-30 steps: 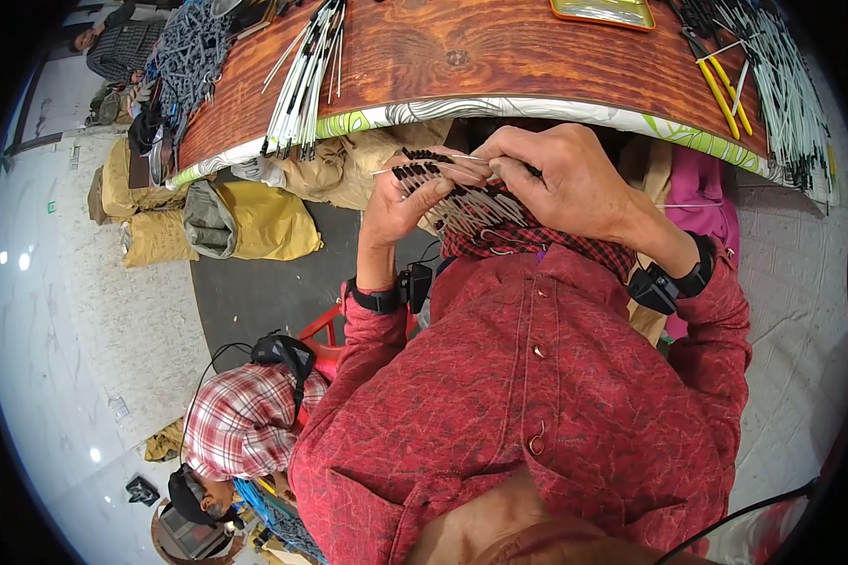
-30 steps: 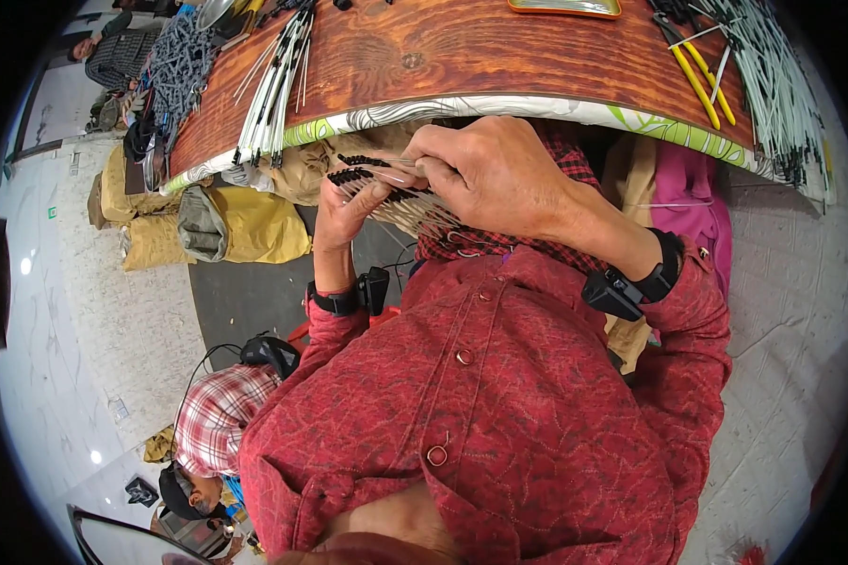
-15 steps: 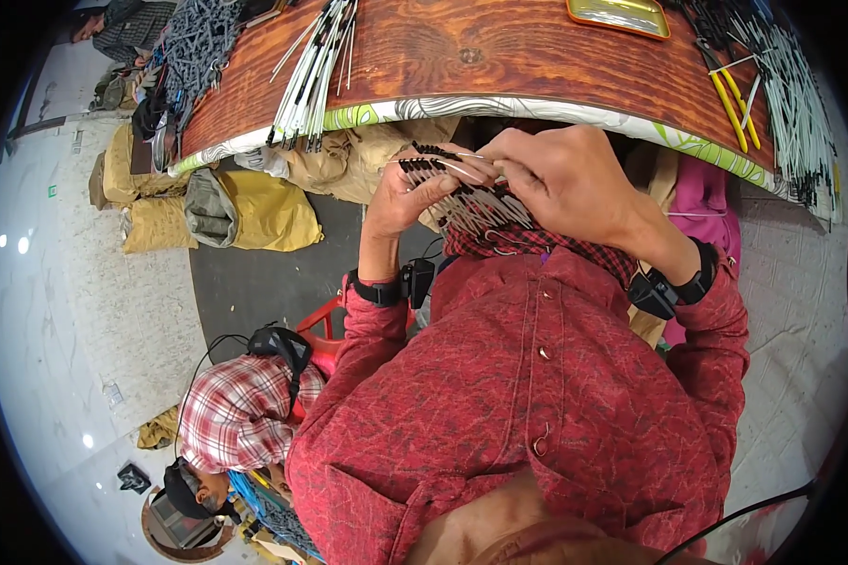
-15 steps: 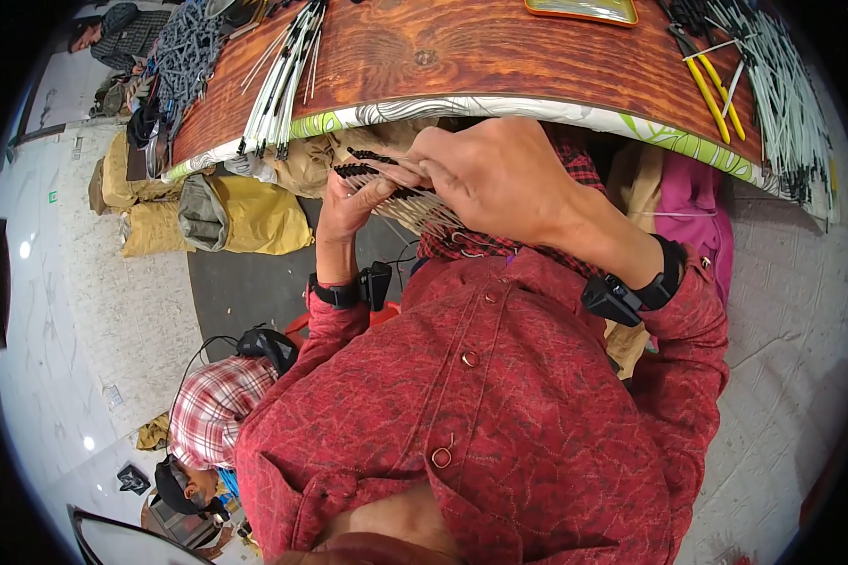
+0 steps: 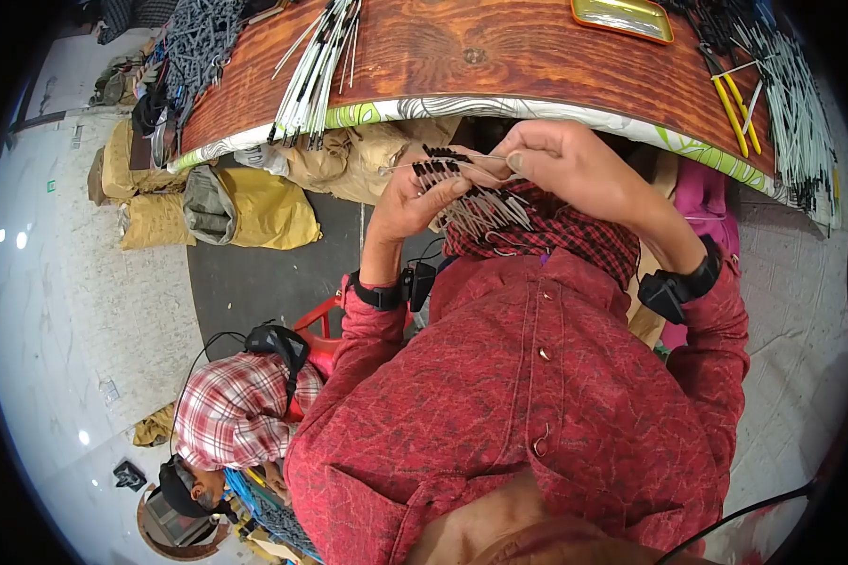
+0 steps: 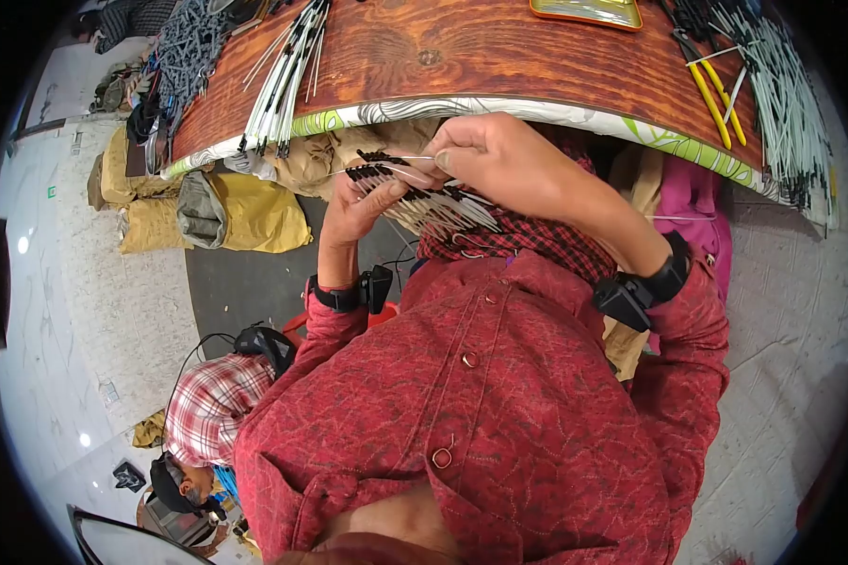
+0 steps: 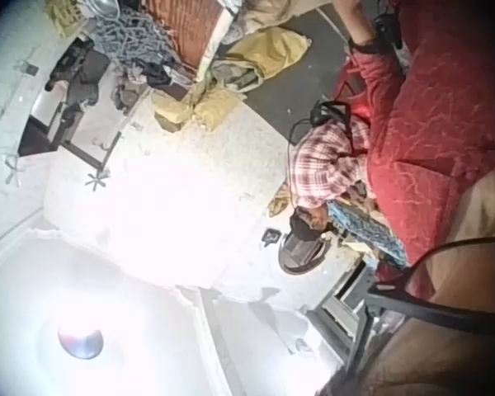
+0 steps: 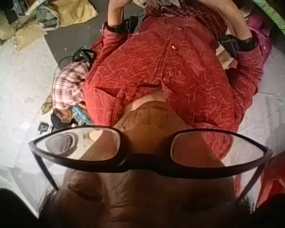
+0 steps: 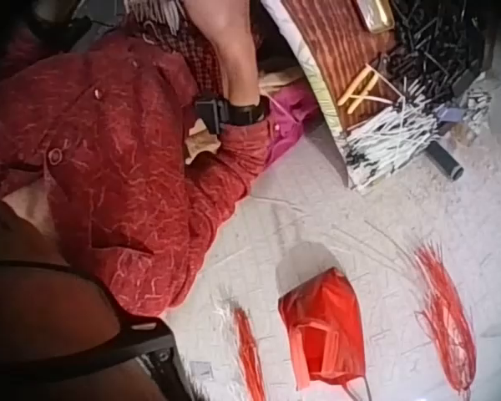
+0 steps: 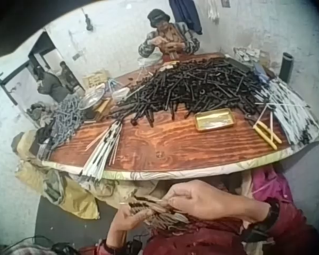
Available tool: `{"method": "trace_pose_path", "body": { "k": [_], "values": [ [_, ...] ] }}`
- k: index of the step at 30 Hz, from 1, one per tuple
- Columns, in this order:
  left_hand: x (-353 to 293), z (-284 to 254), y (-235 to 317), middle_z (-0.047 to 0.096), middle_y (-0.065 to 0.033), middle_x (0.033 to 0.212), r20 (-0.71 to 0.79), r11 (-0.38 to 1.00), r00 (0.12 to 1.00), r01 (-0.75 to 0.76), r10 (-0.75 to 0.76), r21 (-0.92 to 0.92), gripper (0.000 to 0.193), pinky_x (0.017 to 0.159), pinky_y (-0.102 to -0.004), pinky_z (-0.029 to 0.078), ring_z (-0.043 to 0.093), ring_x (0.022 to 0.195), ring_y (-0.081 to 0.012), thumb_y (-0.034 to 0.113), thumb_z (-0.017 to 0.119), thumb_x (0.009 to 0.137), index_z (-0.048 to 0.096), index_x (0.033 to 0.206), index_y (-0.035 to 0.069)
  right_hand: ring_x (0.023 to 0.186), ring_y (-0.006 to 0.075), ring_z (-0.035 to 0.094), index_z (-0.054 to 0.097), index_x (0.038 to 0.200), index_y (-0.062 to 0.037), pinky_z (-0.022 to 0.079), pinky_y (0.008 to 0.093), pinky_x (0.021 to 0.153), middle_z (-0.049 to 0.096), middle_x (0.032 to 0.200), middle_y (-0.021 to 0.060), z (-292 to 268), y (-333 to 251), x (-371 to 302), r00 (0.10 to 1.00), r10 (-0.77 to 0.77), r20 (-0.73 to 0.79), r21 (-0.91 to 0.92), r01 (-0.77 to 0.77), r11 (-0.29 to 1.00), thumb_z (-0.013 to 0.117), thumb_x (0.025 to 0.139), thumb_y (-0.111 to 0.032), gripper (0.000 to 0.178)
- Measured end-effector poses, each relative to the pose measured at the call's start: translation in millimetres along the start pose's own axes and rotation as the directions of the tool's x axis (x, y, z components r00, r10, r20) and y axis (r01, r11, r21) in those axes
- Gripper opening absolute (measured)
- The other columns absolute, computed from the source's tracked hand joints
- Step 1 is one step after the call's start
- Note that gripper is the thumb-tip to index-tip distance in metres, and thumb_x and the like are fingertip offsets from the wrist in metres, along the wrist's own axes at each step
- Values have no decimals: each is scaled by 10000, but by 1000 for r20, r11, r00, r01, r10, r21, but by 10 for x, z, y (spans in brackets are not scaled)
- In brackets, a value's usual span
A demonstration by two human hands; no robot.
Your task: Assembling electrical cable components by attaching plastic connectors to bundles of wires.
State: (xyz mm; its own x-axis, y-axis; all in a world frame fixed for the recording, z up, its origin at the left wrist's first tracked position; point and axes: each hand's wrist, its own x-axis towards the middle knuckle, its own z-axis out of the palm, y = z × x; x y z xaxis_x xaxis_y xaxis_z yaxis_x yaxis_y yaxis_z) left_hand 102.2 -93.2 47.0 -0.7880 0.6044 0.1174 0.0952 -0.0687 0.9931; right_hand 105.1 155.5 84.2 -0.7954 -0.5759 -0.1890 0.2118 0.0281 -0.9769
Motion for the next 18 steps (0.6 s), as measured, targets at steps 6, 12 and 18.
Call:
{"method": "trace_pose_path", "body": {
  "k": [6, 12, 18],
  "values": [
    [18, 39, 0, 702, -144, 1068, 27, 998, 999, 32, -34, 50, 253, 874, -341, 518, 665, 994, -217, 168, 622, 936, 699, 1033, -53, 715, 262, 669, 662, 1000, 13, 503, 339, 649, 678, 824, 154, 23, -67, -153, 885, -465, -22, -673, 331, 661, 571, 892, -41, 151],
    [99, 36, 40, 695, -172, 1073, 66, 999, 997, -40, 42, -30, 281, 883, -362, 517, 667, 995, -246, 192, 635, 927, 693, 1005, -71, 700, 308, 671, 678, 986, -25, 509, 357, 621, 678, 809, 160, -5, -186, -216, 865, -499, -49, -710, 322, 627, 592, 879, -44, 138],
    [65, -6, 55, 698, -150, 1070, 103, 1000, 995, -13, 15, -26, 263, 916, -368, 498, 653, 1016, -250, 180, 626, 922, 698, 1020, -53, 630, 314, 647, 690, 977, -72, 493, 374, 555, 667, 734, 134, 28, -154, -53, 820, -570, 56, -784, 390, 483, 604, 872, -80, 136]
  ]
}}
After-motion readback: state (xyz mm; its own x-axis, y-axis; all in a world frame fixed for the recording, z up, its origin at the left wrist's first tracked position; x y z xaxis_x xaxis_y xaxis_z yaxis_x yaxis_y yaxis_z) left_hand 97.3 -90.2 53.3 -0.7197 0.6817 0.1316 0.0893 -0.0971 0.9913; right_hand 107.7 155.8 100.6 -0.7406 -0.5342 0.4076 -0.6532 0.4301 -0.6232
